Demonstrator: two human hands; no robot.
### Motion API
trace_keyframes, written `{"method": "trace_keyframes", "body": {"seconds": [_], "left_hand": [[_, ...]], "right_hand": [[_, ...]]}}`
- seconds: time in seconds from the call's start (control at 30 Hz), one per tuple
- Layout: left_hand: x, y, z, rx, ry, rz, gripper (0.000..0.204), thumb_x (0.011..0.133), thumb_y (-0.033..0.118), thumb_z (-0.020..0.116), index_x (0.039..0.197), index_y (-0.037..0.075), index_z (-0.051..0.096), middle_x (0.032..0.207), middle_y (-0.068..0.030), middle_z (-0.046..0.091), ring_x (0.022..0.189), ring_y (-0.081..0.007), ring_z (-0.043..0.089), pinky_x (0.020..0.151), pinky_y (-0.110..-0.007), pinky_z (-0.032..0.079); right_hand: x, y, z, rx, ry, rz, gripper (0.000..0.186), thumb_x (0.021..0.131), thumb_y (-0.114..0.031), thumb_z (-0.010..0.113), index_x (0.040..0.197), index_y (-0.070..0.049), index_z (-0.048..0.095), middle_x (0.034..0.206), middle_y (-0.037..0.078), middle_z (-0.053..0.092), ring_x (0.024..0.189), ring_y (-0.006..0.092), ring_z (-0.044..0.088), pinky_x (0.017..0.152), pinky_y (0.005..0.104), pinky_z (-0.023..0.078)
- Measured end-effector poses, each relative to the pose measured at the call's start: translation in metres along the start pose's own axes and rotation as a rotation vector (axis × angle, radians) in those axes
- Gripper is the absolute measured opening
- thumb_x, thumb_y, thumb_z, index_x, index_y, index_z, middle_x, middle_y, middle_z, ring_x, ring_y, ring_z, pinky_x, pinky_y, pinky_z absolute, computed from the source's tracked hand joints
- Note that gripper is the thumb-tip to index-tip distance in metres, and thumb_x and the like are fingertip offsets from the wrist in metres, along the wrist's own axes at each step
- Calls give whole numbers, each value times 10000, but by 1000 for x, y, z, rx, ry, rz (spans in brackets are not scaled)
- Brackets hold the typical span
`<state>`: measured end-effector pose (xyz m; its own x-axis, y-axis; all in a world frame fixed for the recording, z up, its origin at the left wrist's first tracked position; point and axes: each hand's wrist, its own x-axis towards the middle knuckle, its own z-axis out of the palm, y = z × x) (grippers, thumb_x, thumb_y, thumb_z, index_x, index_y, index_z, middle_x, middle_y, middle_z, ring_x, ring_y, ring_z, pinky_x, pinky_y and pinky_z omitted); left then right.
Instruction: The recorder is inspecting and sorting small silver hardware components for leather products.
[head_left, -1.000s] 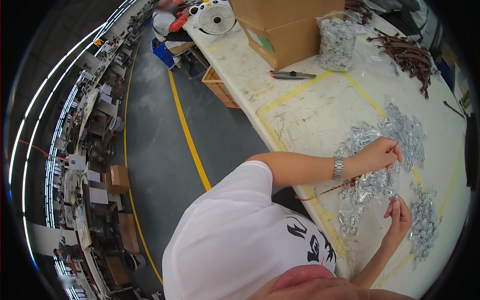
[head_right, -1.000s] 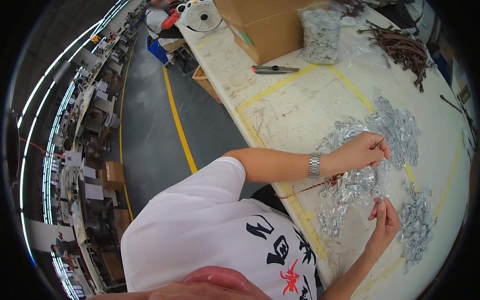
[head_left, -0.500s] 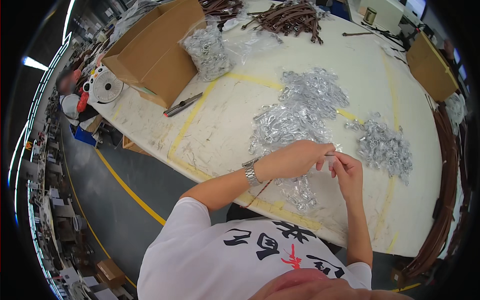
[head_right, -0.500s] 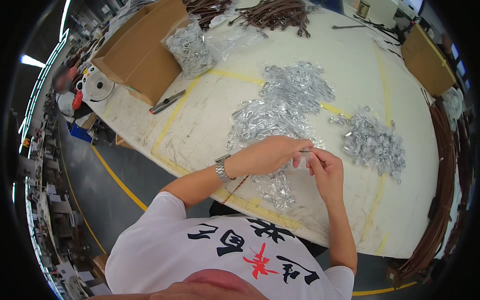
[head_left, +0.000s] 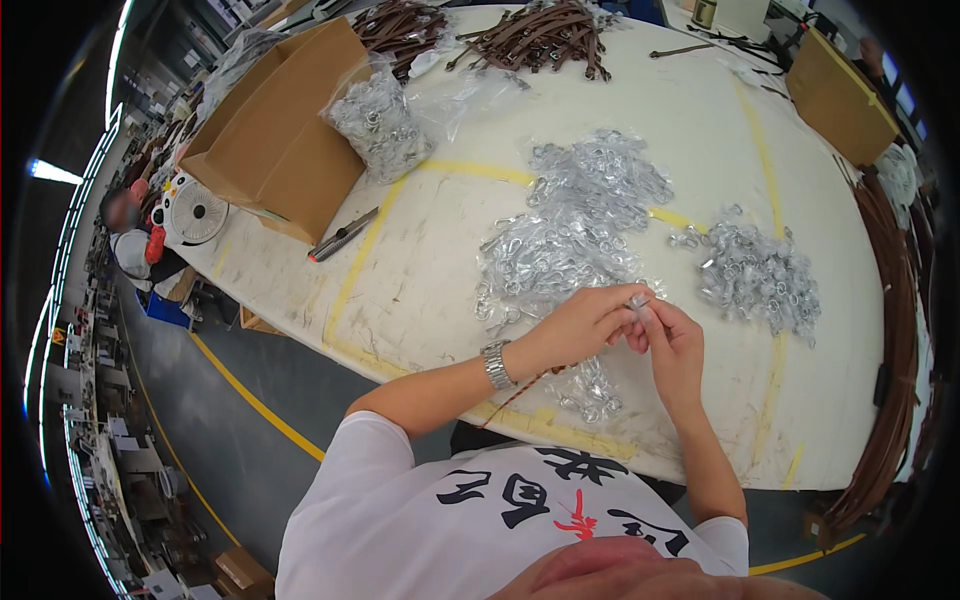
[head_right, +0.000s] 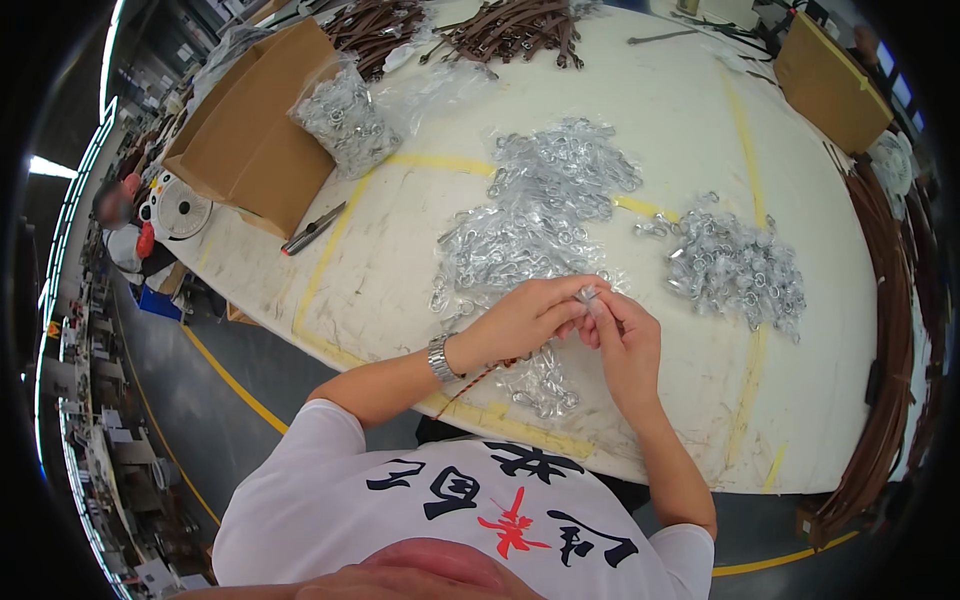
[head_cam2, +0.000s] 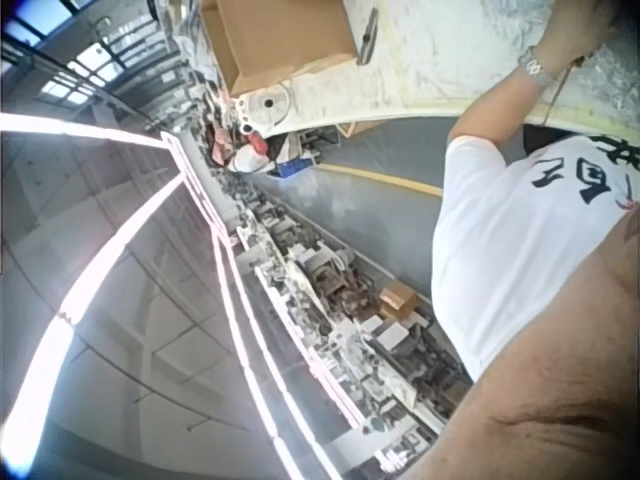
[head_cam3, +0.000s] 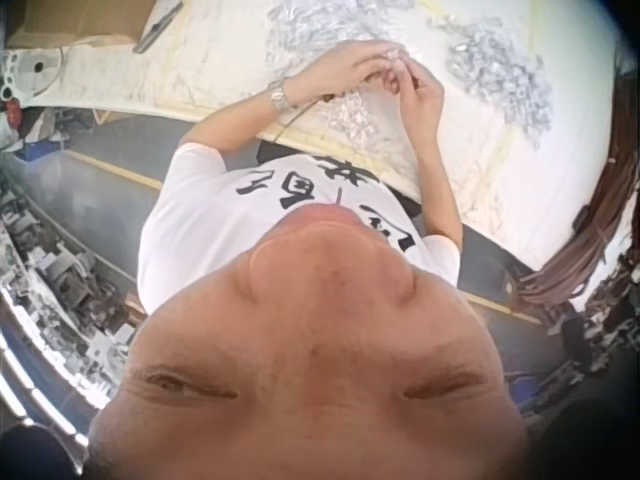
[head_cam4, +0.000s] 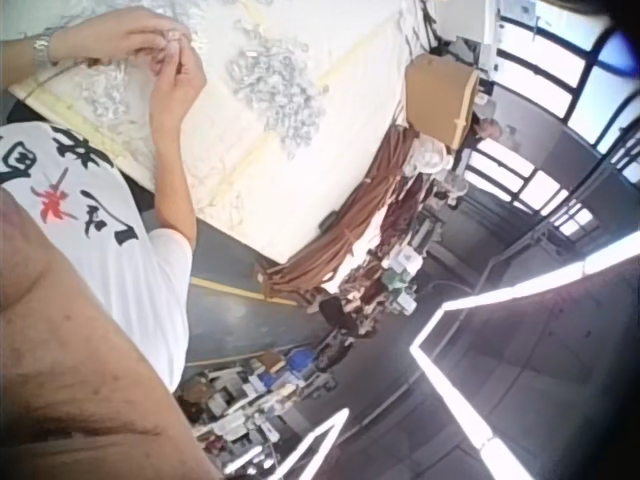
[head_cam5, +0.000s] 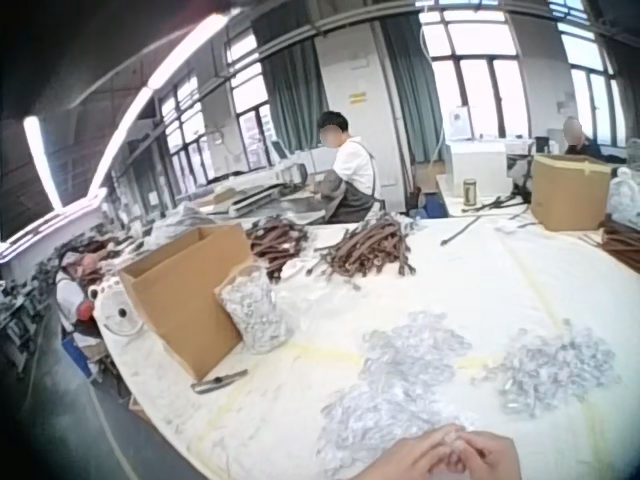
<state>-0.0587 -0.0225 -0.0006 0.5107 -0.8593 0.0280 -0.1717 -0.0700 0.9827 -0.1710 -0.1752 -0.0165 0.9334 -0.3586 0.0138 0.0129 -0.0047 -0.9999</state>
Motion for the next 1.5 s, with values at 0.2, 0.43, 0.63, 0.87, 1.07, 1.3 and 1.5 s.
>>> {"method": "trace_keyframes", "body": {"seconds": [0.2,0.43,0.63,0.87,1.07,1.3,1.5], "left_hand": [[1,-14,6,209,191,228,368,1005,-15,506,1351,36,620,804,-104,699,656,-185,627,648,-314,537],[11,-24,7,193,190,153,305,1041,21,508,1313,29,644,759,-73,685,631,-142,606,613,-292,509],[9,-16,-7,52,162,-58,249,1092,137,518,1214,35,709,728,13,630,613,-51,514,565,-237,435],[8,-12,-13,-71,192,-73,258,1110,185,513,1130,46,729,696,35,587,616,-40,496,585,-229,424],[6,-9,-9,-58,226,17,268,1112,181,494,1105,45,725,679,24,581,622,-53,510,622,-235,436],[1,-12,-10,-225,223,10,284,1118,187,480,1129,16,707,725,19,595,614,-60,525,614,-234,453],[6,0,-24,-290,238,-109,256,1095,176,513,1083,21,716,707,15,628,617,-42,523,569,-226,406]], "right_hand": [[-1,1,9,-137,78,-132,227,1056,-39,591,1224,50,714,840,50,657,663,87,562,593,245,470],[5,0,4,-227,74,-146,218,1037,-51,620,1212,32,720,855,71,690,632,116,582,584,274,486],[27,-29,-68,-984,450,-463,201,975,-41,664,1161,-16,736,1021,117,724,841,272,695,725,391,551],[95,-27,-60,-1140,194,-612,194,944,-61,668,1117,-69,755,1090,125,723,1061,324,670,874,447,552],[187,15,-21,-1318,-58,-405,190,890,-213,734,998,-58,749,1010,163,722,978,359,704,811,465,578],[189,27,-8,-1493,-131,-524,135,817,-150,683,877,-34,716,897,193,717,847,364,728,718,473,589],[178,-5,-13,-1202,-90,-450,179,849,-174,688,872,4,683,810,180,706,748,303,723,691,440,579]]}}
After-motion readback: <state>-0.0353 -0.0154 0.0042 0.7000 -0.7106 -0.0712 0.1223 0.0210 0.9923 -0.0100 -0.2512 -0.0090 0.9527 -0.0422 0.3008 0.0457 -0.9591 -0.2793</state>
